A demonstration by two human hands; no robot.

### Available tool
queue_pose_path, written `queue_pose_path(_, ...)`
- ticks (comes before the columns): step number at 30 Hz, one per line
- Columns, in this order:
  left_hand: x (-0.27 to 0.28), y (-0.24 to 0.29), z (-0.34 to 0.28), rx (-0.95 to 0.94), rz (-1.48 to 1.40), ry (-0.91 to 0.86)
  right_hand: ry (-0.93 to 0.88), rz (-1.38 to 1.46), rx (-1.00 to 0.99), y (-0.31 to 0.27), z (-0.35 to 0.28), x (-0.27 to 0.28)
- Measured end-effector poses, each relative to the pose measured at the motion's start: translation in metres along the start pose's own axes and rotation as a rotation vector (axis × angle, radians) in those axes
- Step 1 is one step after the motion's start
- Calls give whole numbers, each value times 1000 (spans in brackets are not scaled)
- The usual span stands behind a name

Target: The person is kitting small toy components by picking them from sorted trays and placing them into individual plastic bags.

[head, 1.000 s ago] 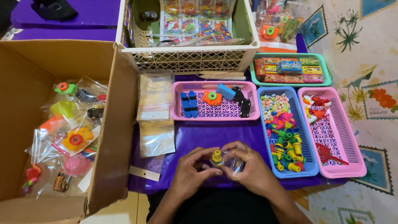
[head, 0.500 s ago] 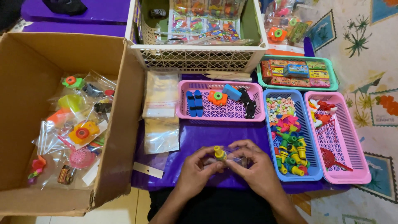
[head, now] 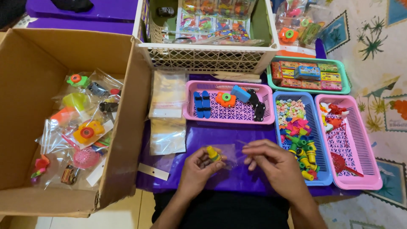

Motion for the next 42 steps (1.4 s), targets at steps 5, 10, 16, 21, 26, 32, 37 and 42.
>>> queue_pose_path(5, 2, -3, -1, 136, -213, 137, 93, 404, 259, 2, -14, 5)
queue_pose_path(10, -6, 0, -1, 87, -203, 125, -13, 557, 160, 37, -11, -26)
queue_pose_path(16, -5, -8, -1, 13, -249, 149, 217, 344, 43, 42, -8, -31)
queue_pose_path(21, 0, -12, 0, -30, -234, 119, 243, 495, 31, 48, -9, -27)
queue_pose_path(26, 6, -2, -1, -27, -5, 89, 284, 506, 50, 57, -9, -17)
queue_pose_path(32, 3, 27, 1, -131, 185, 8, 243, 449, 50, 59, -9, -13)
queue_pose_path(37, 5, 37, 2, -181, 349, -2, 260, 420, 38, 65, -12, -18)
queue_pose_path(42, 4, 25, 1, -180, 300, -28, 248, 494, -38, 67, -8, -18)
Point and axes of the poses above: each hand's wrist, its own z-axis towards the middle knuckle, its own x-axis out of the back of the hand, y = z × x, the point moved 10 cm from there along z, towards the middle knuckle, and after that the axes turned 15 degrees about -x, right-handed, at the moved point
